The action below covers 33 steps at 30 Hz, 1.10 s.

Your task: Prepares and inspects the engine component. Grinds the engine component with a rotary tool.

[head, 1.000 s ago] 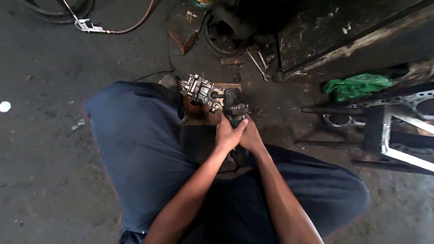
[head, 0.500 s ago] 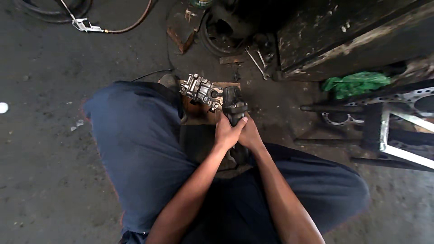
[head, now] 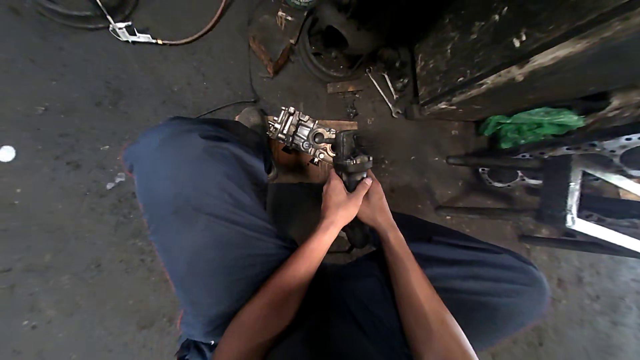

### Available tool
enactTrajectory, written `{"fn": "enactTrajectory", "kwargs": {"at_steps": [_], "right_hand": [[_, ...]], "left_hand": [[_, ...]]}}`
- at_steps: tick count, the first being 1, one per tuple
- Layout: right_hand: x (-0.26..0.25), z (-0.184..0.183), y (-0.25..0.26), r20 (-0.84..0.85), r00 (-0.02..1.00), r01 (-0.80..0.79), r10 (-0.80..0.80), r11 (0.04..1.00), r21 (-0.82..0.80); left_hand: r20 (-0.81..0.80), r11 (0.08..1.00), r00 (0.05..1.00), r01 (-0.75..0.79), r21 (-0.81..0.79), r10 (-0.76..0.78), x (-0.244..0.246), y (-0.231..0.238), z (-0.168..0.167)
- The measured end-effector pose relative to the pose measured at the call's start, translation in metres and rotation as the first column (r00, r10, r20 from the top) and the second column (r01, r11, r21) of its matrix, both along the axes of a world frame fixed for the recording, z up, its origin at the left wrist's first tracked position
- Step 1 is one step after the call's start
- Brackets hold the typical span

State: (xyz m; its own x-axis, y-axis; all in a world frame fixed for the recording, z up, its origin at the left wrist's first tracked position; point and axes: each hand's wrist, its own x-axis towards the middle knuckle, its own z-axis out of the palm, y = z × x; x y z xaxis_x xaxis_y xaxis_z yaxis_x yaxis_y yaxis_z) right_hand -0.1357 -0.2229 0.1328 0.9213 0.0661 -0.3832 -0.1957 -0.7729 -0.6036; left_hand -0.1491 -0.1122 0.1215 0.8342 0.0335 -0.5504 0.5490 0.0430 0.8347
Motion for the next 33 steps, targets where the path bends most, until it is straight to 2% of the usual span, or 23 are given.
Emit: {"fn": "enactTrajectory", "kwargs": {"at_steps": [5, 10, 17, 22, 27, 33], "right_hand": [[0.003, 0.001, 0.005, -0.001, 1.0, 0.01, -0.01, 0.996, -0.086], [0.001, 0.001, 0.008, 0.022, 1.0, 0.005, -0.003, 0.995, -0.099], [-0.001, -0.035, 0.009, 0.037, 0.999, 0.035, -0.035, 0.999, 0.002], [0.001, -0.06, 0.009, 0.045, 0.997, 0.059, -0.064, 0.992, 0.11], [-0.014, -0.056, 0.009, 0.144, 0.982, 0.099, -0.119, 0.986, 0.134], [-0.023, -0.046, 0.009, 0.152, 0.976, 0.125, -0.155, 0.974, 0.189]], "left_hand": [[0.032, 0.998, 0.999, -0.016, -0.052, 0.018, 0.003, 0.0, -0.008], [0.029, 0.996, 0.999, -0.017, -0.087, 0.019, 0.002, 0.002, -0.01], [-0.034, 0.996, 0.999, -0.037, -0.08, 0.035, 0.004, 0.003, -0.033], [-0.054, 0.999, 0.998, 0.021, 0.033, -0.019, 0.009, 0.006, -0.039], [-0.039, 0.997, 0.998, 0.053, 0.06, -0.05, 0.004, 0.003, -0.029], [-0.052, 0.992, 0.995, 0.087, 0.091, -0.082, -0.001, 0.004, -0.013]]}}
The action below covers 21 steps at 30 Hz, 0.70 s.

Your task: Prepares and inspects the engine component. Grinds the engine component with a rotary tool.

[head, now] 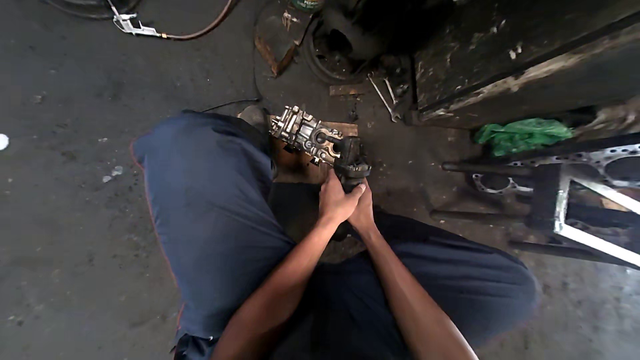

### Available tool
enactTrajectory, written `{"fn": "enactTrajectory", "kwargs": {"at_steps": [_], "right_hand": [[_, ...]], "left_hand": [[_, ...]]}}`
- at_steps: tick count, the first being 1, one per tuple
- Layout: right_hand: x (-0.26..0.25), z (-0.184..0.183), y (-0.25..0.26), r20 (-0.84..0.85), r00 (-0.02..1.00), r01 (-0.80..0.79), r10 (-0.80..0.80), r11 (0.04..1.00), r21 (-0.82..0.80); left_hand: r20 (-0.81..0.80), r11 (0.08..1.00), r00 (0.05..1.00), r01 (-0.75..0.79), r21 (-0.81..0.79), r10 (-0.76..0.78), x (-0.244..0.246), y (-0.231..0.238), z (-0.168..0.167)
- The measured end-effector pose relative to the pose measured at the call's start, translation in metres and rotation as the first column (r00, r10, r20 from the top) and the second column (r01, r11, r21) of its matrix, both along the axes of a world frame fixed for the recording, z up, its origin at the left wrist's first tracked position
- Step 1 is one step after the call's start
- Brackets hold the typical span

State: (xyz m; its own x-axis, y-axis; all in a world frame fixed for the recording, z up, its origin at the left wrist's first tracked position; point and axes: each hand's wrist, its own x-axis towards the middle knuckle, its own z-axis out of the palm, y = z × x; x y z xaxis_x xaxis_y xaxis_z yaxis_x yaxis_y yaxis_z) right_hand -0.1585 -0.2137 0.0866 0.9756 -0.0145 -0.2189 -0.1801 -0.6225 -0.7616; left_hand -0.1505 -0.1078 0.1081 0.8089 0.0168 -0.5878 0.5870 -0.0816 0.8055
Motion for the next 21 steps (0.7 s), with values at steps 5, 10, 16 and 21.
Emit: {"fn": "enactTrajectory", "kwargs": {"at_steps": [5, 10, 16, 21], "right_hand": [[0.006, -0.003, 0.003, -0.011, 1.0, -0.014, 0.014, 0.999, -0.052], [0.002, 0.005, 0.0, -0.004, 1.0, -0.009, 0.009, 0.999, -0.044], [0.003, 0.009, 0.0, -0.009, 1.0, -0.02, 0.02, 0.999, -0.029], [0.004, 0.009, -0.004, -0.026, 0.998, -0.051, 0.052, 0.999, 0.017]], "left_hand": [[0.005, 0.999, 1.0, -0.03, 0.015, 0.03, 0.003, 0.001, -0.005], [0.011, 1.0, 1.0, -0.009, 0.016, 0.009, 0.001, 0.0, 0.003], [0.014, 0.999, 1.0, -0.011, 0.038, 0.01, 0.0, 0.0, 0.007], [-0.002, 0.998, 0.999, -0.038, 0.047, 0.038, -0.001, -0.002, 0.009]]}}
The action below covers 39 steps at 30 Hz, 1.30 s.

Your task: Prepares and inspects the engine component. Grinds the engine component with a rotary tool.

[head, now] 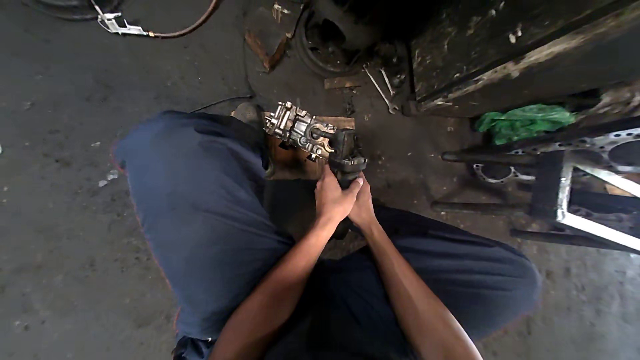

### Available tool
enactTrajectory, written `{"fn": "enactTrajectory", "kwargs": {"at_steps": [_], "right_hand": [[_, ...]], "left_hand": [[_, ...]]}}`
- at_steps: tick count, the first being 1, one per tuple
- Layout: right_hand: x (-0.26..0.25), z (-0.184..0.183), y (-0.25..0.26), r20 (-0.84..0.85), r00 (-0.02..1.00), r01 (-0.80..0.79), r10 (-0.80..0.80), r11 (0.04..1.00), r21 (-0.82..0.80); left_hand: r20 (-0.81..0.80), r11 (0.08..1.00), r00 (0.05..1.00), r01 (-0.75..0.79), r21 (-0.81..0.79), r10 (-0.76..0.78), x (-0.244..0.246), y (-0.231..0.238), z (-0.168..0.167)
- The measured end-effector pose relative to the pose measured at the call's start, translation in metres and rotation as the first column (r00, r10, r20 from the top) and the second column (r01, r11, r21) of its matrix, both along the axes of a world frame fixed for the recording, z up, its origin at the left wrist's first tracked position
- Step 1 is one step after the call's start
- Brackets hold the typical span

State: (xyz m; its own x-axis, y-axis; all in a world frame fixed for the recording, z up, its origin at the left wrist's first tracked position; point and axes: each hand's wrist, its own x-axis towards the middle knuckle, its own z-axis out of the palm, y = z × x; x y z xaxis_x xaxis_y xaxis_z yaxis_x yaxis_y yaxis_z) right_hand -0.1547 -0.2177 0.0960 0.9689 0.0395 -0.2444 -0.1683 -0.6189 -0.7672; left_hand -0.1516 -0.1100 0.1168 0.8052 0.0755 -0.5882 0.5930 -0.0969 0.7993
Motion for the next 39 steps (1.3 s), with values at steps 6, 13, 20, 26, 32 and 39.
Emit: {"fn": "enactTrajectory", "kwargs": {"at_steps": [6, 13, 20, 26, 32, 39], "right_hand": [[0.0, 0.004, -0.009, -0.035, 0.998, -0.055, 0.054, 0.998, -0.005], [0.004, 0.023, -0.008, -0.067, 0.997, -0.051, 0.041, 0.985, -0.162], [0.011, 0.023, 0.0, -0.12, 0.992, -0.068, 0.038, 0.963, -0.262], [0.023, 0.004, 0.006, -0.158, 0.986, -0.084, 0.049, 0.971, -0.226], [0.029, -0.015, 0.01, -0.171, 0.985, -0.059, 0.034, 0.987, -0.148], [0.024, 0.007, 0.004, -0.171, 0.985, -0.069, 0.04, 0.983, -0.171]], "left_hand": [[-0.03, 1.0, 1.0, 0.007, 0.016, -0.007, -0.003, -0.003, 0.006], [-0.005, 0.998, 1.0, 0.009, -0.06, -0.01, -0.002, -0.006, 0.005], [0.022, 0.982, 0.998, -0.052, -0.179, 0.057, 0.0, -0.002, -0.011], [0.009, 0.989, 0.998, -0.063, -0.131, 0.065, 0.009, 0.002, -0.027], [-0.008, 0.996, 1.0, -0.031, -0.079, 0.031, 0.016, 0.008, -0.037], [-0.051, 0.999, 0.999, -0.011, -0.052, 0.008, 0.01, 0.004, -0.008]]}}
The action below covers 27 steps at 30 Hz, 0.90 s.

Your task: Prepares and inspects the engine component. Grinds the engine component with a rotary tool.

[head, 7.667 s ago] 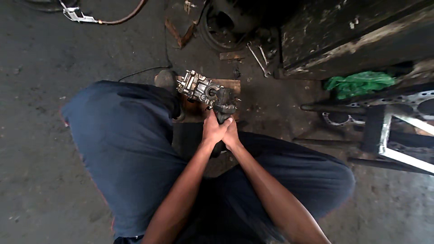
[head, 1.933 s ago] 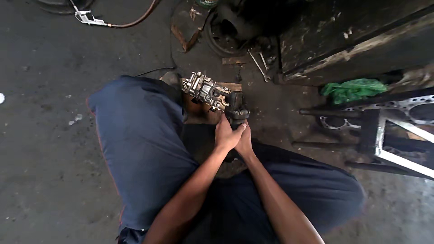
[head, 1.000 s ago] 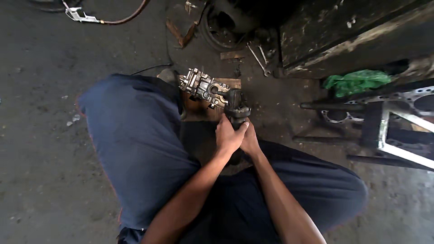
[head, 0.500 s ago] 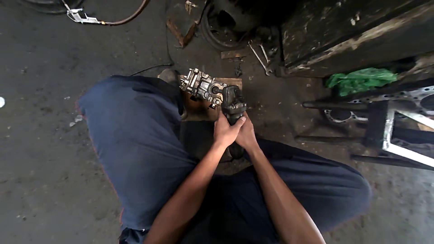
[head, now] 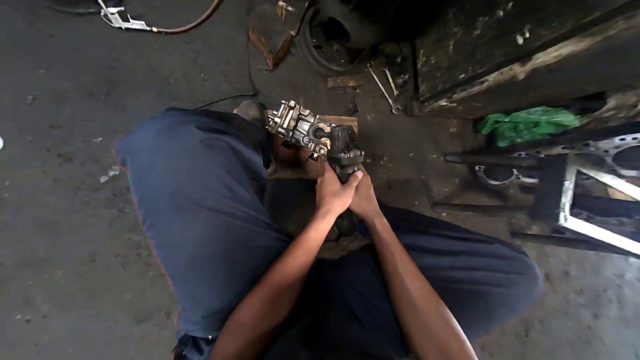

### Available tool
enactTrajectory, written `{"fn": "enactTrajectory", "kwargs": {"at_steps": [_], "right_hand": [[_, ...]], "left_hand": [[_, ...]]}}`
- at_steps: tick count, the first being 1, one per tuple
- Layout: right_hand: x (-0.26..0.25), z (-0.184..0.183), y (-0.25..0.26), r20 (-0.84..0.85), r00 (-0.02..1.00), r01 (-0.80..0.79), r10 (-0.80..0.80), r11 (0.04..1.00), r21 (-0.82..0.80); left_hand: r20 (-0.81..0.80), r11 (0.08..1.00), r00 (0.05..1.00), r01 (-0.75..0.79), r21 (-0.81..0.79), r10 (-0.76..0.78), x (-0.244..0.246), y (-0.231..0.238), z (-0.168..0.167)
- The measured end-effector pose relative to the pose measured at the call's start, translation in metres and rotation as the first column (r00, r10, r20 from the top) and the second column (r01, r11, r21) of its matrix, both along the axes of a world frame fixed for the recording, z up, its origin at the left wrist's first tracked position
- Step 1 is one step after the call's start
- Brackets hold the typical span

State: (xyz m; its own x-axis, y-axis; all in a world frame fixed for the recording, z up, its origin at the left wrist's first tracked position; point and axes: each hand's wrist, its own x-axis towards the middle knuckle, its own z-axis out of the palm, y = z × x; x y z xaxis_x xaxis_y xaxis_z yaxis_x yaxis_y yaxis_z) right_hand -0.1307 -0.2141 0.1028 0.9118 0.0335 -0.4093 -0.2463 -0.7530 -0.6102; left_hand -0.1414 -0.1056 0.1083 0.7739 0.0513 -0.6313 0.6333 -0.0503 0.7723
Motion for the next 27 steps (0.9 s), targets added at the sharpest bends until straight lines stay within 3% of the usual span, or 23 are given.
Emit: {"fn": "enactTrajectory", "kwargs": {"at_steps": [5, 12, 18, 27], "right_hand": [[-0.005, 0.02, 0.0, -0.019, 1.0, 0.025, -0.025, 0.999, -0.038], [-0.004, -0.021, 0.005, 0.04, 0.998, 0.044, -0.046, 0.998, 0.037], [-0.011, -0.058, 0.007, 0.051, 0.994, 0.083, -0.092, 0.984, 0.159], [-0.008, -0.071, 0.015, 0.029, 0.99, 0.127, -0.135, 0.972, 0.2]], "left_hand": [[0.026, 0.999, 0.999, 0.023, -0.032, -0.023, -0.005, -0.003, 0.006], [0.05, 0.993, 0.996, -0.071, -0.094, 0.076, -0.001, -0.003, -0.027], [0.004, 1.0, 1.0, 0.003, 0.017, -0.003, 0.002, 0.002, -0.04], [-0.006, 0.996, 0.998, 0.063, 0.069, -0.063, 0.005, 0.009, -0.053]]}}
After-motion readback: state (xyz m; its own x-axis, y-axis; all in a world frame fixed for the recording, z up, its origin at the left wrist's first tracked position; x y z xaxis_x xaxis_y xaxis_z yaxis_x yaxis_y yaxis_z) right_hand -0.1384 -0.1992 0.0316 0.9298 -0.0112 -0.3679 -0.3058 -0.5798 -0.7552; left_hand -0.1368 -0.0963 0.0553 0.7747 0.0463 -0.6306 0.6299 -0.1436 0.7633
